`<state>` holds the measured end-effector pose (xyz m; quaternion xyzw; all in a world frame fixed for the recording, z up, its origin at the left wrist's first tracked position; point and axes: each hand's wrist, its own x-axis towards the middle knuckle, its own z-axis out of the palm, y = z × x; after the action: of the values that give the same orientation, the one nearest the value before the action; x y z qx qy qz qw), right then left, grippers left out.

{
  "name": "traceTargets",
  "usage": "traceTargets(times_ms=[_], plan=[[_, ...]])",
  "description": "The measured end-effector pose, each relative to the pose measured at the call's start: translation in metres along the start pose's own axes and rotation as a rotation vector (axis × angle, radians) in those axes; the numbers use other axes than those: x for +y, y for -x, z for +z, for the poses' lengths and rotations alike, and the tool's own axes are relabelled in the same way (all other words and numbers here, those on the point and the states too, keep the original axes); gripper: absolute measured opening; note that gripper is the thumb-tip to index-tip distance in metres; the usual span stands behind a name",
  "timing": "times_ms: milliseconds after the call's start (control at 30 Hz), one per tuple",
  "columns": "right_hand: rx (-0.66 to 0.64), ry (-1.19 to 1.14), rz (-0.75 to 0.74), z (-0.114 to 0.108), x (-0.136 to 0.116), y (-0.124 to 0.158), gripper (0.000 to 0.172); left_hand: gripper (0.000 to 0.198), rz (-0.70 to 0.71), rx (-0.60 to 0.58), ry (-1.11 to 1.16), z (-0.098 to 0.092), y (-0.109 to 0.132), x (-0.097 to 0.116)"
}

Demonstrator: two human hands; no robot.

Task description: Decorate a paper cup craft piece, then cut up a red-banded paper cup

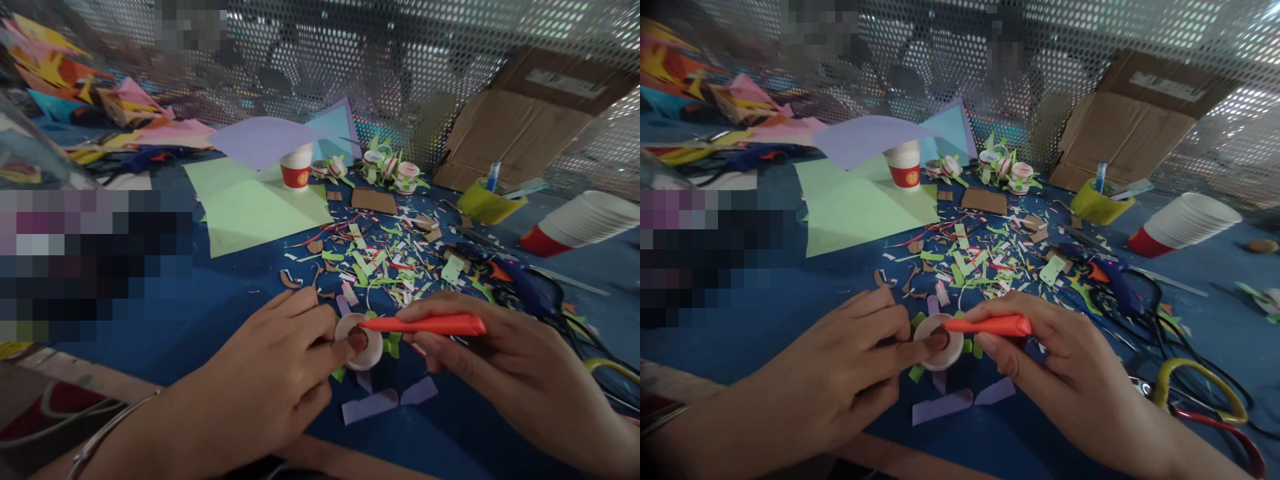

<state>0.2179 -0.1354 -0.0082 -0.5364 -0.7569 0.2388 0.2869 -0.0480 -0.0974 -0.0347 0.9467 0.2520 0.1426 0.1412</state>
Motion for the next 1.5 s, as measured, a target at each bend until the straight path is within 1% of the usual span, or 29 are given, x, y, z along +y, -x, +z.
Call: traceTargets(times_ms=[233, 467, 667, 800, 933, 1100, 1233, 1333, 1500], plan=[[-0.003, -0.006, 0.011, 0.0017, 0.0013, -0.0011, 0.018, 0.031, -0.004, -0.006, 0.002, 0.0004, -0.0009, -0.0009], [0.014, 0.006, 0.018, 0.0011, 0.0015, -0.0007, 0.018, 0.018, 0.010, 0.018, -0.005, 0.0013, -0.0015, -0.0009], [0.008, -0.008, 0.010, 0.0013, 0.0007, 0.0011, 0.017, 0.029, 0.005, 0.018, 0.000, -0.0001, 0.0000, -0.0001], [0.003, -0.010, 0.017, 0.0002, -0.0004, 0.0009, 0.016, 0.030, 0.001, -0.004, 0.001, 0.0007, -0.0005, 0.0001], [0.009, -0.001, 0.018, 0.0006, 0.0000, -0.0004, 0.017, 0.028, -0.001, -0.002, 0.005, 0.0019, -0.0011, -0.0007], [0.006, 0.022, 0.008, -0.0005, 0.0005, -0.0009, 0.014, 0.034, -0.002, 0.006, -0.003, 0.0011, -0.0014, -0.0013], [0.033, 0.065, -0.008, -0.0027, 0.0010, 0.0011, 0.014, 0.029, -0.006, -0.002, -0.001, -0.0005, -0.0013, -0.0010], [0.050, 0.094, -0.026, -0.0037, 0.0015, 0.0032, 0.014, 0.029, -0.006, -0.010, -0.001, -0.0008, -0.0018, -0.0012], [0.019, 0.093, -0.008, -0.0043, 0.0040, 0.0062, 0.014, 0.027, -0.010, -0.005, -0.002, 0.0001, -0.0019, -0.0013]])
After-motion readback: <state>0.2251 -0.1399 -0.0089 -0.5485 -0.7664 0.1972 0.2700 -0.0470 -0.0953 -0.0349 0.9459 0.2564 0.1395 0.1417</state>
